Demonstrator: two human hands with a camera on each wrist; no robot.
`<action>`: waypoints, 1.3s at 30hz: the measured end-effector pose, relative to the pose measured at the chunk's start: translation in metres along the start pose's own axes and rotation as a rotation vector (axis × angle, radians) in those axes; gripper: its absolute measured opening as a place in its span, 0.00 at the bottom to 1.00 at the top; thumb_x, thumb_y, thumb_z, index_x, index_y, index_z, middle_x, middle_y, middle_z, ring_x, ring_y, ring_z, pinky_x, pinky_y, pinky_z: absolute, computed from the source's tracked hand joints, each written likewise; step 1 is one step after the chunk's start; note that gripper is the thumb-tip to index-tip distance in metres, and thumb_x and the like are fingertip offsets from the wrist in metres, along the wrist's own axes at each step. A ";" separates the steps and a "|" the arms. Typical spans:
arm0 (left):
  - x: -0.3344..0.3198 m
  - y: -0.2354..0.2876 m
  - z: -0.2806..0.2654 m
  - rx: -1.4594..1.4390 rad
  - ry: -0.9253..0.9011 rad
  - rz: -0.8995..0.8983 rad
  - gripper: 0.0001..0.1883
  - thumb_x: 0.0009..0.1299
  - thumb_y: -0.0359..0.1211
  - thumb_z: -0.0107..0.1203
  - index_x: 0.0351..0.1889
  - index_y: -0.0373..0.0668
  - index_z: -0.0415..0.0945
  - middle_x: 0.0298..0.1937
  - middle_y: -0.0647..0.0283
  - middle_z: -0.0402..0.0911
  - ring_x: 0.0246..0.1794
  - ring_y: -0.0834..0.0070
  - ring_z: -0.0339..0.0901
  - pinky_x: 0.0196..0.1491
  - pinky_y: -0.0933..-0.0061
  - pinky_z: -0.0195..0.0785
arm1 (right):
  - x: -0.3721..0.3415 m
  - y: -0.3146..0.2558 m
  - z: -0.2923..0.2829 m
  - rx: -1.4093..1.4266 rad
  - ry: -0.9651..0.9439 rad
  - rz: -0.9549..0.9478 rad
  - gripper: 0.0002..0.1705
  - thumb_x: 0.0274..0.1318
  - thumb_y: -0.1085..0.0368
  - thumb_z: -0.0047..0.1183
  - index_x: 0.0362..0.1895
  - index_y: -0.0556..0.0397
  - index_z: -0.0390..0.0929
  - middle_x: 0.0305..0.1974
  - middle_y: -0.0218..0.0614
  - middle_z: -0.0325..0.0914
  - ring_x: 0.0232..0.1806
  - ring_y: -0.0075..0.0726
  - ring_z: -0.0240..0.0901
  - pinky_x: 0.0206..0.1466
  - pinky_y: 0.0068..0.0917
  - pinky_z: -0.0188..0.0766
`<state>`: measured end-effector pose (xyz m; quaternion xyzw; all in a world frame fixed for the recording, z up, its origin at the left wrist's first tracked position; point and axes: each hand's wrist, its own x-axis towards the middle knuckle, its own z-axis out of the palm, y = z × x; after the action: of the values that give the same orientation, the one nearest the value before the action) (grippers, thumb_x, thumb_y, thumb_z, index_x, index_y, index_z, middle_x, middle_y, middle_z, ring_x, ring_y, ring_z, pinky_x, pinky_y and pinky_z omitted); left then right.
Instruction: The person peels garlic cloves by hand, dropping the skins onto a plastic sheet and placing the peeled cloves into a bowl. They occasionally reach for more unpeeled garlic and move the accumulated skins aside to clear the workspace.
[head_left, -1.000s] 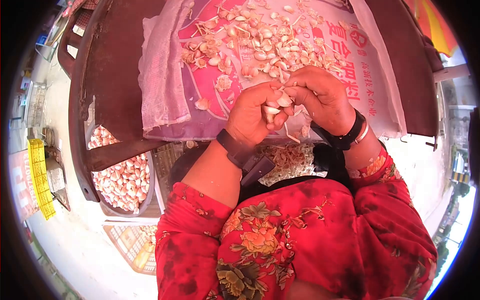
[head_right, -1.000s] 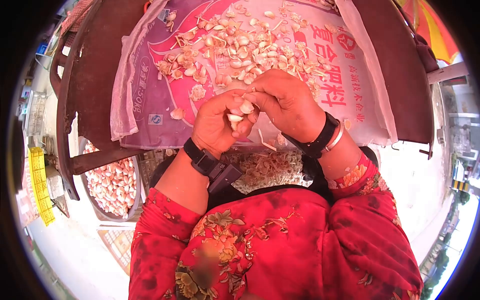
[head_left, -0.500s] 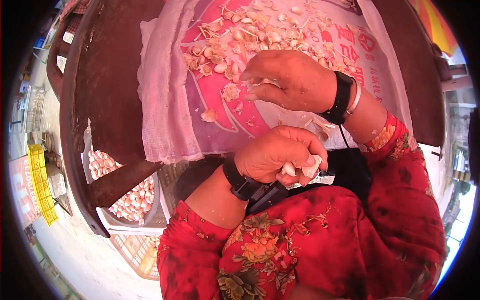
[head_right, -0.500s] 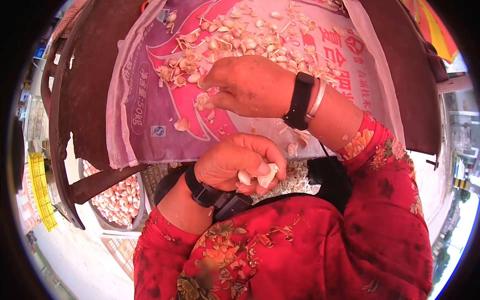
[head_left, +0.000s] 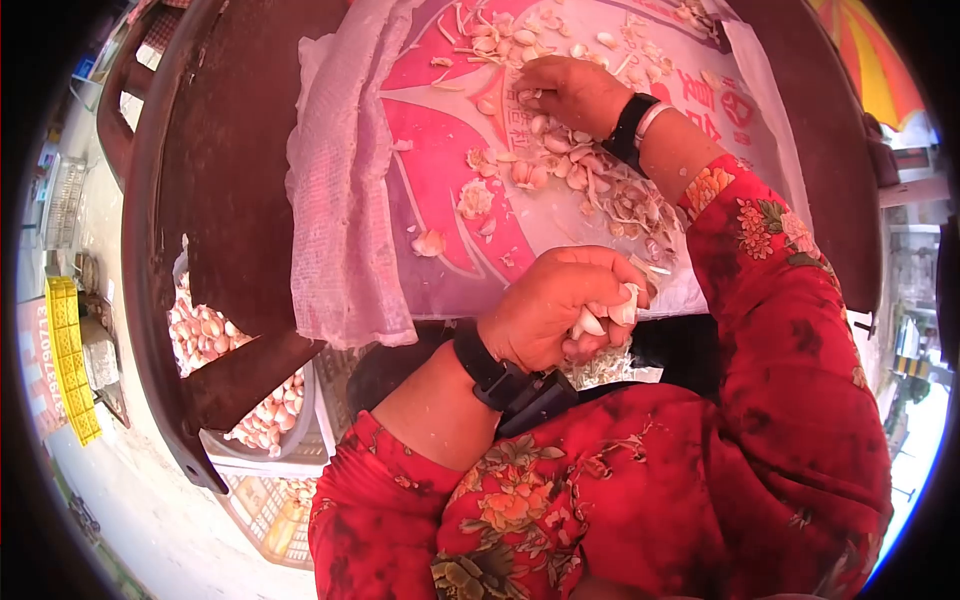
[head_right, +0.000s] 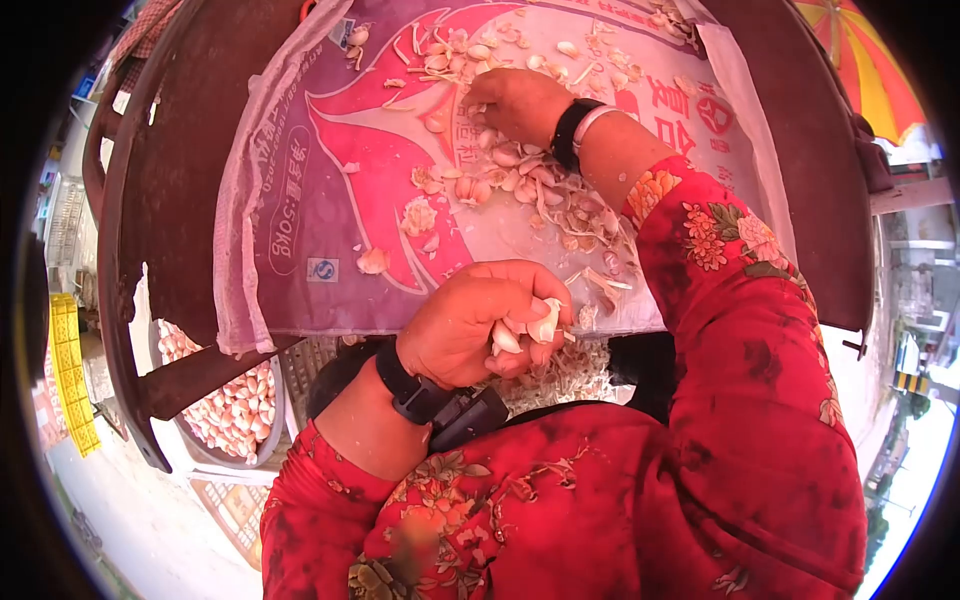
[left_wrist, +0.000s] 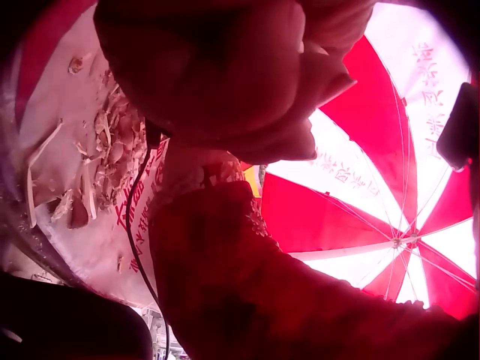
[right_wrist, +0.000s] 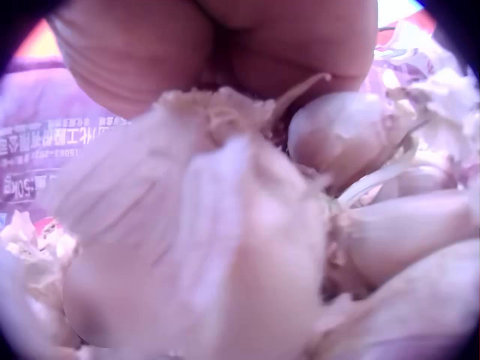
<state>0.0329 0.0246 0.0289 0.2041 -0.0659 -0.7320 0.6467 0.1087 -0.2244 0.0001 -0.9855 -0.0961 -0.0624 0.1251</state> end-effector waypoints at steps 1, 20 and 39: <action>0.001 -0.001 0.000 -0.009 0.006 0.023 0.09 0.64 0.29 0.49 0.38 0.33 0.73 0.25 0.51 0.78 0.11 0.78 0.67 0.14 0.82 0.56 | -0.016 0.021 0.004 0.155 0.104 0.063 0.13 0.53 0.64 0.56 0.45 0.47 0.81 0.40 0.38 0.79 0.47 0.40 0.76 0.50 0.32 0.71; 0.010 -0.003 0.000 -0.028 0.235 0.134 0.07 0.70 0.29 0.49 0.38 0.34 0.73 0.27 0.56 0.77 0.12 0.81 0.67 0.14 0.85 0.56 | -0.005 0.006 -0.029 -0.106 -0.081 -0.042 0.16 0.51 0.67 0.51 0.45 0.45 0.80 0.42 0.41 0.78 0.45 0.48 0.75 0.48 0.40 0.72; 0.014 -0.005 -0.003 -0.033 0.280 0.203 0.08 0.69 0.31 0.50 0.39 0.35 0.73 0.27 0.59 0.77 0.14 0.83 0.68 0.14 0.85 0.56 | -0.037 0.030 -0.030 -0.133 -0.203 0.065 0.13 0.47 0.67 0.53 0.40 0.51 0.80 0.36 0.46 0.79 0.42 0.51 0.76 0.46 0.40 0.72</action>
<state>0.0281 0.0120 0.0210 0.2855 0.0166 -0.6285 0.7233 0.0764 -0.2672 0.0160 -0.9955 -0.0720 0.0354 0.0511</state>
